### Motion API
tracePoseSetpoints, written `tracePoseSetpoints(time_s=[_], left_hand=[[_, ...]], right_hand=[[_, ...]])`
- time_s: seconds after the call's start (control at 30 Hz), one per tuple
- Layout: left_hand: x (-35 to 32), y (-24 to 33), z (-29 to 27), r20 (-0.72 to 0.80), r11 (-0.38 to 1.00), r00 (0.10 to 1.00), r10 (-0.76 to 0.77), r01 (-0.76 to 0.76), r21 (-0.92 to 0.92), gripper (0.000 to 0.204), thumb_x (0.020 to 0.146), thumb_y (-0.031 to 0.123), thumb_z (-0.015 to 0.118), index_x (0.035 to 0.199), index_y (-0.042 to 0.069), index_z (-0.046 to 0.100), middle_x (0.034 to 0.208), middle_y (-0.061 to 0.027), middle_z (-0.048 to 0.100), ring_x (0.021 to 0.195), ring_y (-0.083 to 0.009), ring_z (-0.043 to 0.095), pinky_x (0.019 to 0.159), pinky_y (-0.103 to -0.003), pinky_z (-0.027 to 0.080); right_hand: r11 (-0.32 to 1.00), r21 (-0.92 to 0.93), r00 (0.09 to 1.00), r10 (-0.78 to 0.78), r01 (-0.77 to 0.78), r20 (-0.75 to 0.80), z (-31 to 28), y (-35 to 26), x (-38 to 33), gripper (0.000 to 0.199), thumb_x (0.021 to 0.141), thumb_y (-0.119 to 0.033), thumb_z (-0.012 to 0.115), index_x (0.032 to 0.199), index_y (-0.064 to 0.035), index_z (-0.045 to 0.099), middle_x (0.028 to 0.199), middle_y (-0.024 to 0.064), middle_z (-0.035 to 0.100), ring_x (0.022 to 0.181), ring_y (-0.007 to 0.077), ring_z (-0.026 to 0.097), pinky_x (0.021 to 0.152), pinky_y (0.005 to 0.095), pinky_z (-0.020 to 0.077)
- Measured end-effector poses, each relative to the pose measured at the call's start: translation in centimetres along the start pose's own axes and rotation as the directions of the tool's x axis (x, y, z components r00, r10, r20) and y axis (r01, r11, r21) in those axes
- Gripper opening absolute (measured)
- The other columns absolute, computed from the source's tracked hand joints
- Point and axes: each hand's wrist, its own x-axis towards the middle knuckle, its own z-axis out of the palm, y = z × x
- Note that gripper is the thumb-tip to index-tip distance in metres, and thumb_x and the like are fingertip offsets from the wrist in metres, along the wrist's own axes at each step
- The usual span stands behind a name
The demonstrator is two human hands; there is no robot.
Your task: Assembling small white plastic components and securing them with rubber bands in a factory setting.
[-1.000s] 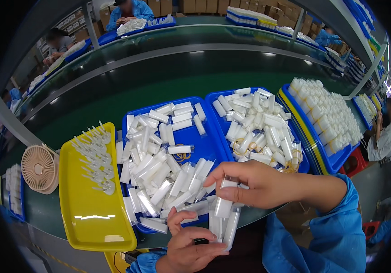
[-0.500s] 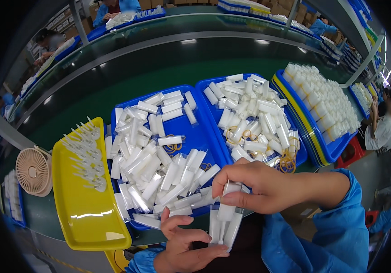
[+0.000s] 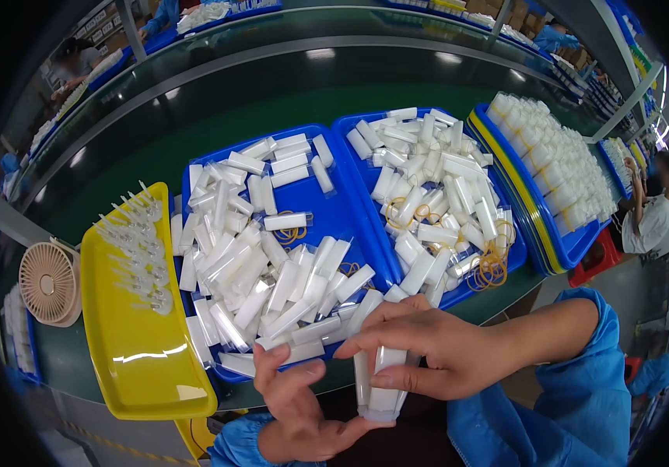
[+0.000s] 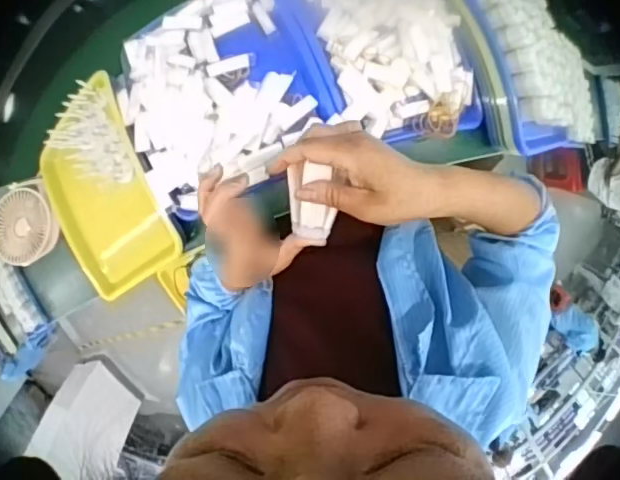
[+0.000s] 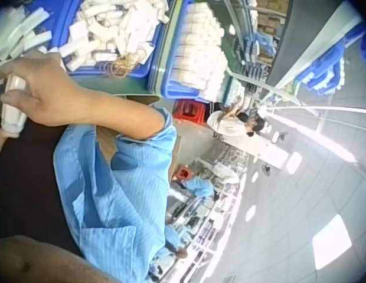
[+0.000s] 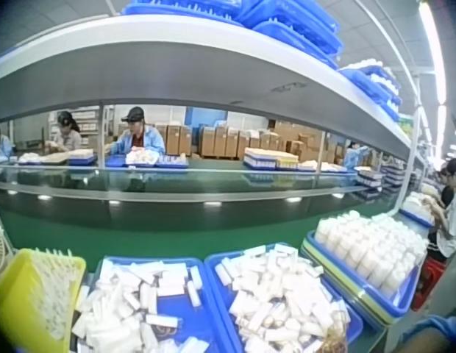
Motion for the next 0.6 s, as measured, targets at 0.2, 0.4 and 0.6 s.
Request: tracePoseSetpoints(time_s=[0.2, 0.4, 0.6], left_hand=[[-0.3, 0.1, -0.2, 0.029, 0.981, 0.988, -0.149, 0.152, -0.122, 0.136, 0.050, 0.045, 0.086, 0.142, 0.017, -0.010, 0.118, -0.0179, 0.034, 0.106, -0.0334, 0.042, 0.089, -0.050, 0.036], [1.2, 2.5, -0.1, 0.519, -0.001, 0.774, -0.363, 0.557, -0.831, 0.103, 0.057, 0.034, 0.085, 0.133, 0.013, 0.018, 0.114, -0.0139, 0.043, 0.107, -0.0279, 0.044, 0.095, -0.042, 0.033], [1.2, 1.0, 1.6, 0.634, -0.026, 0.766, 0.104, 0.640, -0.768, 0.104, 0.057, 0.039, 0.086, 0.136, 0.001, 0.030, 0.125, -0.0148, 0.037, 0.122, -0.0272, 0.031, 0.101, -0.042, 0.028]], right_hand=[[0.991, -0.092, 0.994, -0.103, 0.099, -0.041, -0.4, 0.6, 0.2, 0.046, 0.084, -0.017, 0.060, 0.126, -0.0060, 0.047, 0.092, 0.0090, 0.055, 0.091, 0.0237, 0.052, 0.078, 0.0365, 0.0310], [0.836, -0.242, 0.867, -0.496, 0.493, 0.052, 0.3, -2.4, -0.7, 0.038, 0.076, -0.021, 0.068, 0.110, -0.0061, 0.059, 0.093, 0.0061, 0.057, 0.089, 0.0203, 0.054, 0.074, 0.0347, 0.0331], [0.850, -0.237, 0.856, -0.505, 0.471, -0.111, 4.8, -0.6, -2.5, 0.030, 0.084, -0.020, 0.057, 0.111, -0.0089, 0.059, 0.092, 0.0037, 0.057, 0.091, 0.0197, 0.047, 0.077, 0.0337, 0.0313]])
